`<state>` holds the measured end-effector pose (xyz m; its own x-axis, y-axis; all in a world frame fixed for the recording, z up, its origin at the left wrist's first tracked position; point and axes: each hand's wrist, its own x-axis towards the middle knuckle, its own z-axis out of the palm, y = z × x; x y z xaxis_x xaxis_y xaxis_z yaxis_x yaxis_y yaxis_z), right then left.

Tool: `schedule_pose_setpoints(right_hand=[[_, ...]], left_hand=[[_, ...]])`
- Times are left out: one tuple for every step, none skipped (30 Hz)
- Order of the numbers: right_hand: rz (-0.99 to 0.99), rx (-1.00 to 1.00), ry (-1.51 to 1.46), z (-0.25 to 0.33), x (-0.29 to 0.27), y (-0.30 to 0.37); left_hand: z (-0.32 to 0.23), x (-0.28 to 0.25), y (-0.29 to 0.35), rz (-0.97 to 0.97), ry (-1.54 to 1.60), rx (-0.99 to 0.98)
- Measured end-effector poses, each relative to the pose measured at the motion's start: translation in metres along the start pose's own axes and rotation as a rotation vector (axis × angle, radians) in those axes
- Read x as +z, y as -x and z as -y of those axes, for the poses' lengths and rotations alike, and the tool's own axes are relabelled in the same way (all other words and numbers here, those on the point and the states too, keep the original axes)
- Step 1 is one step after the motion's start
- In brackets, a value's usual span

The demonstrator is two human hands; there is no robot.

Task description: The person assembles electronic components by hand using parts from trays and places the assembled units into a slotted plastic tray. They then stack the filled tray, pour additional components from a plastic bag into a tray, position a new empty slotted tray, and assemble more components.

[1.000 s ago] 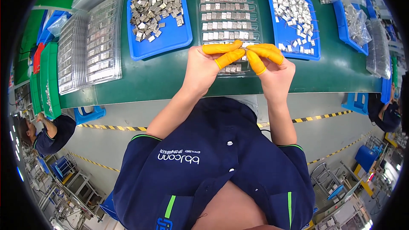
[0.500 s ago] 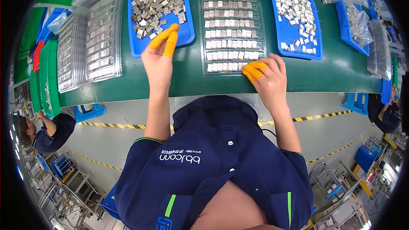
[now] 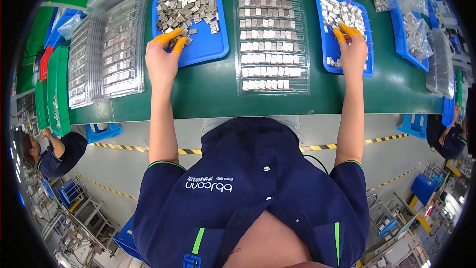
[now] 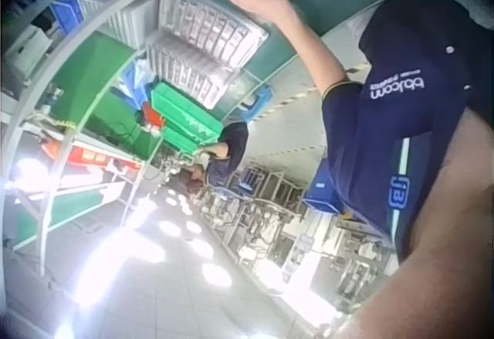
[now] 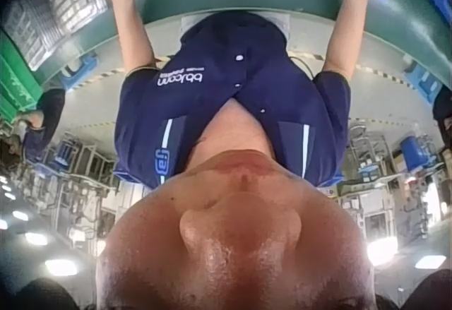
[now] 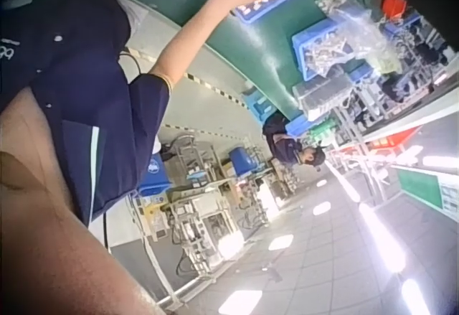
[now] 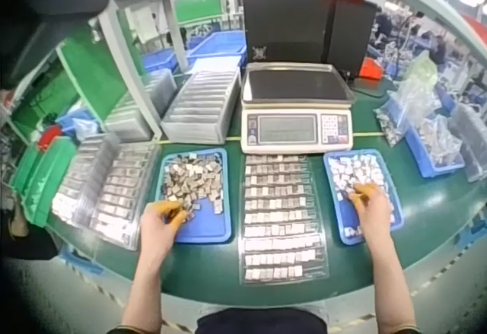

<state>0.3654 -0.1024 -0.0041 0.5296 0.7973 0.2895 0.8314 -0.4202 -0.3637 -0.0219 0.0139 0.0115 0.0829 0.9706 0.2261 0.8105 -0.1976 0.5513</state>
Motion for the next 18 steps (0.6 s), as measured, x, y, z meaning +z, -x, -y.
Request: schedule_pose_setpoints(right_hand=[[-0.016, -0.048, 0.099, -0.002, 0.006, -0.004], [-0.015, -0.059, 0.089, -0.005, 0.008, -0.006], [-0.019, -0.040, 0.088, 0.002, 0.007, -0.008], [-0.023, -0.021, 0.089, 0.009, 0.006, -0.009], [0.000, -0.004, -0.020, 0.016, 0.001, -0.007], [0.000, -0.012, -0.024, 0.016, 0.001, -0.007], [0.050, -0.019, -0.025, 0.012, 0.000, -0.009], [0.098, -0.025, -0.025, 0.006, 0.000, -0.011], [0.132, -0.043, -0.018, -0.001, 0.002, -0.013], [0.129, -0.043, -0.016, -0.008, 0.006, -0.011], [0.083, -0.073, -0.008, -0.014, 0.009, -0.009], [0.039, -0.104, -0.003, -0.012, 0.009, -0.008], [0.070, -0.028, -0.069, -0.011, 0.007, -0.005], [0.068, -0.029, -0.069, -0.009, 0.005, -0.003], [0.072, 0.027, -0.107, -0.007, 0.002, -0.002], [0.077, 0.084, -0.145, -0.006, 0.000, 0.000], [0.075, 0.084, -0.144, -0.007, -0.001, 0.003], [0.025, 0.075, -0.167, -0.007, -0.001, 0.004]], left_hand=[[0.001, 0.002, -0.002, -0.029, -0.017, 0.089], [0.000, 0.003, -0.004, -0.039, -0.025, 0.082], [0.000, 0.004, -0.006, -0.017, -0.036, 0.099], [0.000, 0.006, -0.008, 0.006, -0.047, 0.117], [0.003, 0.010, -0.010, -0.010, -0.025, 0.161], [0.000, 0.012, -0.012, -0.017, -0.028, 0.155], [-0.004, 0.014, -0.013, 0.003, -0.035, 0.179], [-0.006, 0.016, -0.015, 0.025, -0.041, 0.203], [-0.009, 0.019, -0.018, 0.018, -0.077, 0.231], [-0.012, 0.020, -0.019, 0.016, -0.074, 0.232], [-0.015, 0.019, -0.019, -0.002, -0.142, 0.258], [-0.018, 0.017, -0.019, -0.022, -0.212, 0.280], [-0.017, 0.016, -0.018, -0.025, -0.212, 0.281], [-0.015, 0.013, -0.018, -0.017, -0.261, 0.288], [-0.013, 0.011, -0.018, -0.009, -0.309, 0.296], [-0.010, 0.009, -0.019, -0.011, -0.307, 0.297], [-0.007, 0.007, -0.020, 0.025, -0.319, 0.333], [-0.006, 0.006, -0.021, 0.058, -0.331, 0.365]])
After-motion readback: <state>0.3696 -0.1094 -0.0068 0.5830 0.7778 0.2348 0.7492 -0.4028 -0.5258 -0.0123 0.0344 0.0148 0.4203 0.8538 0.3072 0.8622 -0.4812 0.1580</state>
